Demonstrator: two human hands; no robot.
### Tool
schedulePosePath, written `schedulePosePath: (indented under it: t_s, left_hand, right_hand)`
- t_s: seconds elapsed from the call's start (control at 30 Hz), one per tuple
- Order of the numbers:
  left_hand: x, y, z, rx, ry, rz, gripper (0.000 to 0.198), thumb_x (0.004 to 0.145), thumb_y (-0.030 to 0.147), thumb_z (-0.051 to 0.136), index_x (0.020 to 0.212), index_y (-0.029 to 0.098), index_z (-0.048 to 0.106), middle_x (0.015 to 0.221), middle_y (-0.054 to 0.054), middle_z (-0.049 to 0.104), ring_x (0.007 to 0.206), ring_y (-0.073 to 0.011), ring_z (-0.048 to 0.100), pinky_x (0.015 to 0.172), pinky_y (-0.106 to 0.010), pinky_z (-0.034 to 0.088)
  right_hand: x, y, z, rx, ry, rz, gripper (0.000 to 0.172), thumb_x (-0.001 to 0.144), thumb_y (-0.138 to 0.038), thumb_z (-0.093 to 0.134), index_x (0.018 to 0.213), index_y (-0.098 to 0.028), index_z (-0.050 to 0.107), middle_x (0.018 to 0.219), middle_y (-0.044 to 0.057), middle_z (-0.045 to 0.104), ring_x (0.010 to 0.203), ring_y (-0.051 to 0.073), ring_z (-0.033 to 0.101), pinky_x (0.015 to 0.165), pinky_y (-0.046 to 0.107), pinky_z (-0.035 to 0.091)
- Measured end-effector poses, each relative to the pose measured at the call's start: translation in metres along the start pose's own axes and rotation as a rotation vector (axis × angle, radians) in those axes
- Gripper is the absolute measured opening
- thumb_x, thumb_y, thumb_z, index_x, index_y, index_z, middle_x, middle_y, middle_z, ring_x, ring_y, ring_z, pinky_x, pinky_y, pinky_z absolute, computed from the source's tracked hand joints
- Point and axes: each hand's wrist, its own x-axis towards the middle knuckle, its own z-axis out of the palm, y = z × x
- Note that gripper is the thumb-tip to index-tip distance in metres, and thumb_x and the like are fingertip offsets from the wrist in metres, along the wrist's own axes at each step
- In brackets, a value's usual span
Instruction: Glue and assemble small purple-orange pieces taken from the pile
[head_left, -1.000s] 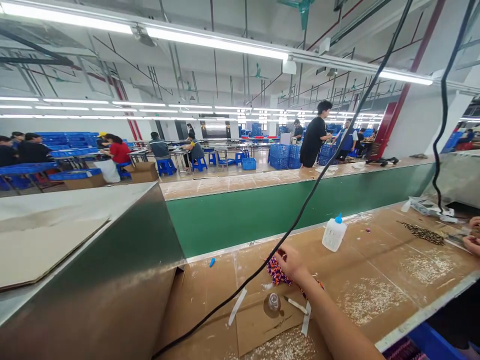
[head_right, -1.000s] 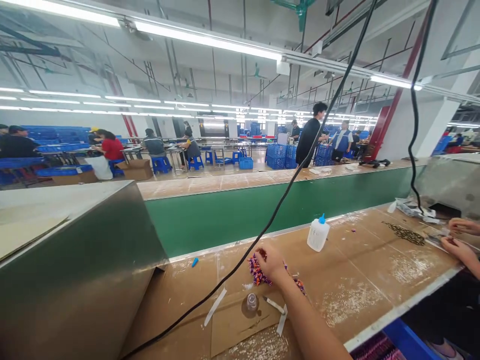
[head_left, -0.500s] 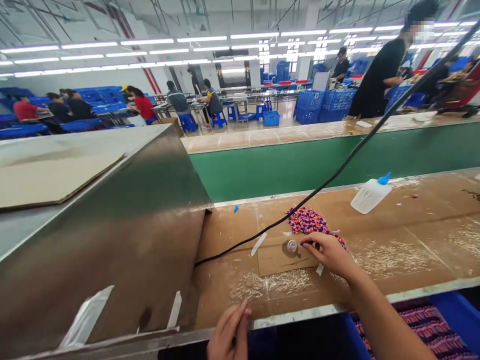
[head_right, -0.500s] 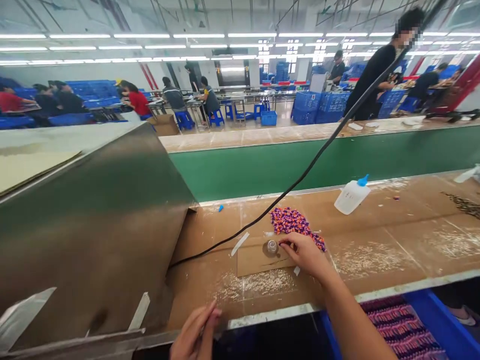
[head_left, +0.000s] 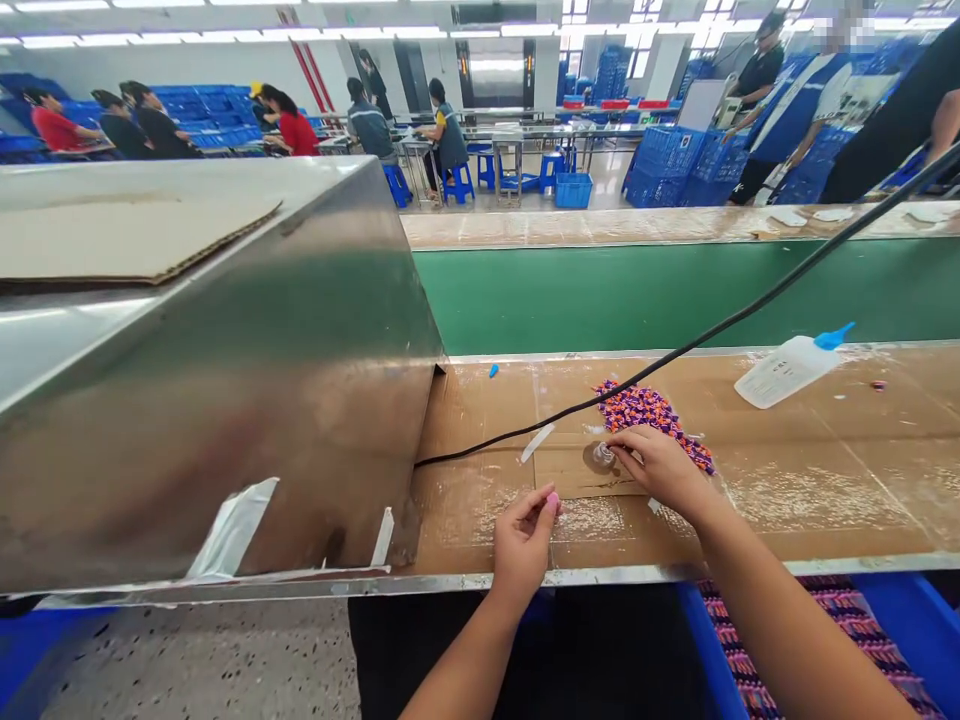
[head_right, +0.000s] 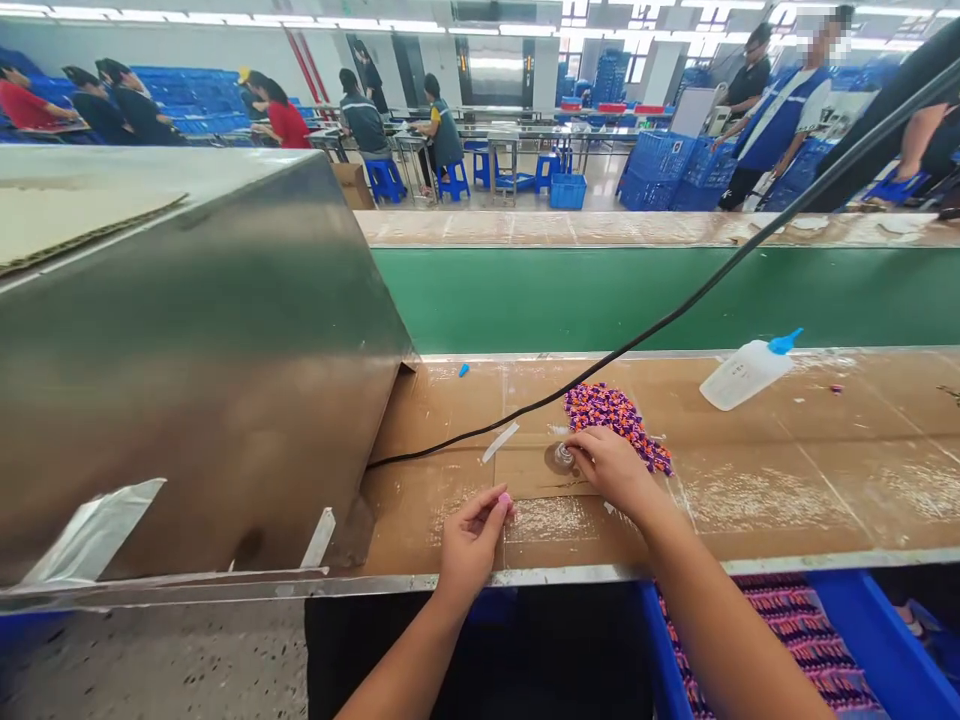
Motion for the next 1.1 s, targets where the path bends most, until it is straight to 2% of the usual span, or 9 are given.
schedulePosePath:
  t_s: [0.17, 0.3, 0.47, 0.57, 0.67, 0.77, 0.83, 0.97, 1.1]
  left_hand:
    - [0.000, 0.001, -0.001, 0.000, 0.003, 0.032, 0.058, 0.073, 0.068, 0.089, 0.100, 0.017, 0.087, 0.088, -0.013, 0.078, 0.081, -0.0200, 0.074, 0.079, -0.029, 0.064]
    - [0.002, -0.002, -0.005, 0.000, -0.004, 0.068, 0.051, 0.075, 0.064, 0.090, 0.099, 0.019, 0.088, 0.092, -0.011, 0.076, 0.087, -0.0192, 0.073, 0.080, -0.027, 0.061]
    - [0.003, -0.007, -0.008, -0.026, 0.019, 0.055, 0.050, 0.078, 0.060, 0.090, 0.105, 0.019, 0.087, 0.095, -0.010, 0.074, 0.083, -0.0158, 0.068, 0.073, -0.023, 0.057]
    - [0.003, -0.009, -0.008, -0.038, 0.043, 0.040, 0.053, 0.077, 0.062, 0.090, 0.108, 0.019, 0.086, 0.092, -0.008, 0.073, 0.079, -0.0134, 0.065, 0.074, -0.024, 0.056]
    - [0.002, -0.009, -0.008, -0.044, 0.070, 0.010, 0.055, 0.075, 0.065, 0.090, 0.103, 0.018, 0.087, 0.090, -0.008, 0.073, 0.076, -0.0129, 0.065, 0.074, -0.024, 0.057]
    - [0.002, -0.008, -0.006, -0.042, 0.077, 0.015, 0.055, 0.074, 0.065, 0.090, 0.096, 0.015, 0.086, 0.086, -0.008, 0.073, 0.071, -0.0126, 0.064, 0.068, -0.023, 0.056]
    - [0.002, -0.006, -0.004, -0.050, 0.076, 0.016, 0.056, 0.073, 0.066, 0.091, 0.094, 0.014, 0.085, 0.082, -0.008, 0.073, 0.068, -0.0126, 0.065, 0.066, -0.024, 0.057]
    - [0.001, -0.001, -0.001, -0.131, 0.076, -0.070, 0.064, 0.068, 0.072, 0.091, 0.094, 0.014, 0.084, 0.076, -0.008, 0.076, 0.064, -0.0161, 0.071, 0.065, -0.027, 0.062]
    - [0.001, 0.006, 0.001, -0.231, 0.081, -0.161, 0.062, 0.058, 0.066, 0.099, 0.090, 0.015, 0.084, 0.078, -0.010, 0.079, 0.070, -0.0201, 0.077, 0.070, -0.030, 0.066]
  right_hand:
    - [-0.001, -0.003, -0.001, -0.075, 0.019, -0.054, 0.020, 0.100, -0.022, 0.058, 0.101, -0.023, 0.078, 0.096, 0.009, 0.081, 0.089, 0.025, 0.076, 0.081, 0.037, 0.063]
    - [-0.002, -0.014, -0.016, -0.096, 0.138, -0.107, 0.022, 0.104, -0.024, 0.056, 0.098, -0.023, 0.077, 0.093, 0.008, 0.081, 0.084, 0.023, 0.077, 0.075, 0.035, 0.063]
    - [-0.011, -0.048, -0.043, -0.106, 0.564, 0.000, 0.010, 0.102, -0.031, 0.069, 0.100, -0.026, 0.079, 0.093, 0.005, 0.081, 0.076, 0.019, 0.074, 0.071, 0.032, 0.059]
    - [-0.017, -0.063, -0.036, -0.091, 0.842, 0.129, 0.015, 0.102, -0.036, 0.069, 0.098, -0.024, 0.079, 0.090, 0.006, 0.081, 0.067, 0.018, 0.069, 0.063, 0.032, 0.055]
    - [-0.017, -0.067, -0.019, -0.119, 0.745, 0.225, 0.033, 0.103, -0.046, 0.063, 0.088, -0.022, 0.079, 0.076, 0.006, 0.078, 0.059, 0.018, 0.066, 0.057, 0.031, 0.052]
    - [-0.019, -0.070, -0.007, -0.052, 0.730, 0.362, 0.031, 0.099, -0.048, 0.068, 0.091, -0.021, 0.081, 0.079, 0.007, 0.080, 0.056, 0.016, 0.065, 0.056, 0.030, 0.053]
    - [-0.022, -0.078, 0.002, 0.171, 0.745, 0.415, 0.029, 0.096, -0.049, 0.073, 0.093, -0.021, 0.080, 0.084, 0.007, 0.081, 0.060, 0.017, 0.069, 0.057, 0.029, 0.057]
    - [-0.032, -0.103, 0.034, 0.713, 0.531, 0.423, 0.032, 0.095, -0.054, 0.075, 0.094, -0.022, 0.079, 0.080, 0.007, 0.081, 0.065, 0.020, 0.076, 0.054, 0.029, 0.063]
    - [-0.035, -0.123, 0.070, 0.895, 0.447, 0.450, 0.029, 0.093, -0.052, 0.079, 0.095, -0.022, 0.082, 0.082, 0.007, 0.082, 0.069, 0.021, 0.079, 0.060, 0.030, 0.069]
